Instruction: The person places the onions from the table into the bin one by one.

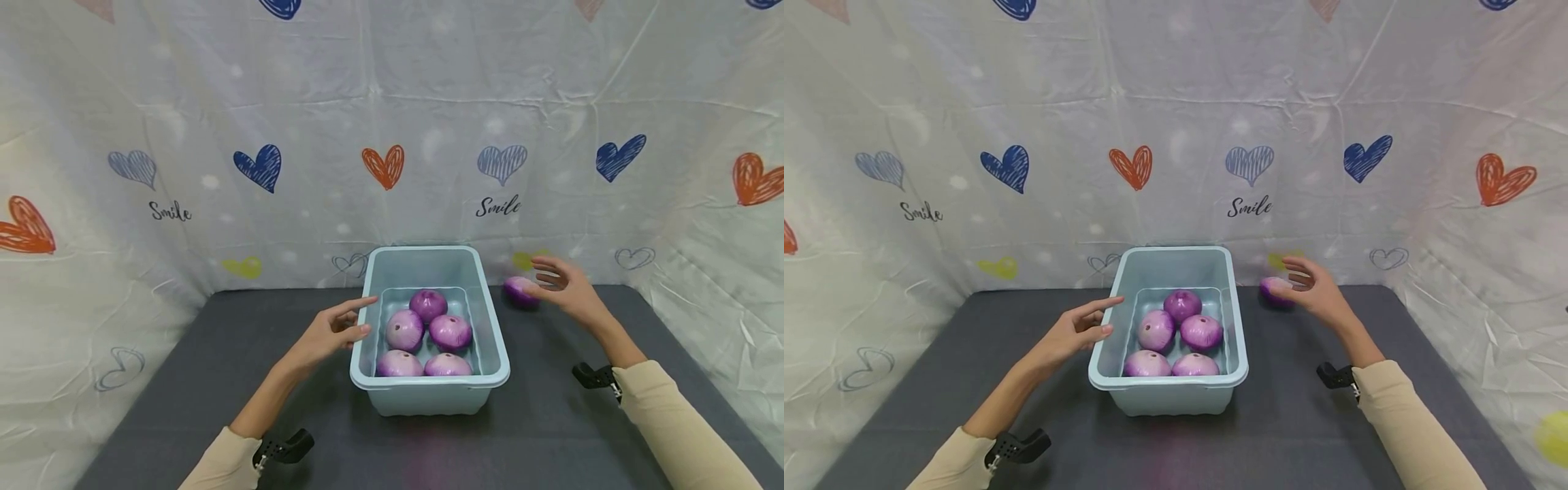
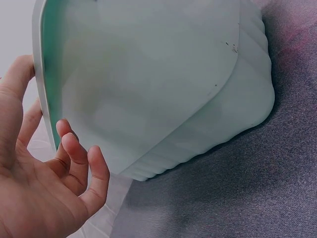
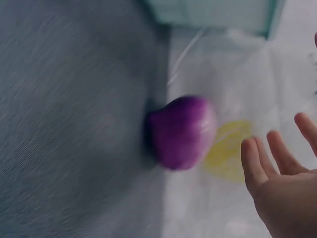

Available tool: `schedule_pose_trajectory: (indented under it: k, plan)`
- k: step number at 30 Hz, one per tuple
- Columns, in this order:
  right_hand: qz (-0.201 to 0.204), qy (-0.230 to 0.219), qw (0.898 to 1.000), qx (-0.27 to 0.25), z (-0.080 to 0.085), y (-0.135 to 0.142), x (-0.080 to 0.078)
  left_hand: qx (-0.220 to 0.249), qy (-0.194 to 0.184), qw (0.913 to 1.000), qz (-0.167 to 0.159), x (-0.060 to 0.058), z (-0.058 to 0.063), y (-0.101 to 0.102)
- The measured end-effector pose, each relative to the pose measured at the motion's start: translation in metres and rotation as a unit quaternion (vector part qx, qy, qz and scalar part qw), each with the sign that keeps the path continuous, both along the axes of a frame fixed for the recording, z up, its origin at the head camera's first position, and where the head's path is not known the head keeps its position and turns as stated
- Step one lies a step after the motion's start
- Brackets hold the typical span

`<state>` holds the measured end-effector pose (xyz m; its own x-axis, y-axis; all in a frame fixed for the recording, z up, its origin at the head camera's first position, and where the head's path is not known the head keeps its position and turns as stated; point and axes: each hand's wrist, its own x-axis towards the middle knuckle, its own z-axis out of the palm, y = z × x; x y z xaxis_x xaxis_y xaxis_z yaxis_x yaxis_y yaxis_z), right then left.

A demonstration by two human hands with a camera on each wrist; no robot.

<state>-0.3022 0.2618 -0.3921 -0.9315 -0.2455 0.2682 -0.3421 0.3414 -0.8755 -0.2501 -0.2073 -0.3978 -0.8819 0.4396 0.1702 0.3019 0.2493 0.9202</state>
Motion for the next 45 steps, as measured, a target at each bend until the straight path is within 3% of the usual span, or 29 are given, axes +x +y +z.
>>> schedule_pose_trajectory:
  k: [6, 16, 25, 39, 45]
  plan:
    - [-0.046, -0.024, 0.997, 0.048, -0.022, 0.012, -0.009, 0.002, -0.007, 1.0000, 0.002, -0.001, -0.002, 0.000]
    - [-0.059, -0.055, 0.994, 0.073, -0.041, 0.009, -0.025, 0.003, 0.000, 1.0000, -0.002, -0.001, -0.002, 0.000]
    - [-0.077, -0.027, 0.993, 0.090, -0.049, 0.004, -0.036, 0.001, 0.000, 1.0000, 0.000, -0.001, -0.002, 0.000]
    - [-0.083, -0.030, 0.993, 0.082, -0.056, 0.008, -0.038, -0.002, 0.004, 1.0000, -0.001, 0.001, -0.001, -0.001]
    - [-0.080, -0.024, 0.994, 0.071, -0.053, 0.011, -0.032, -0.005, 0.001, 1.0000, 0.002, 0.001, -0.001, -0.001]
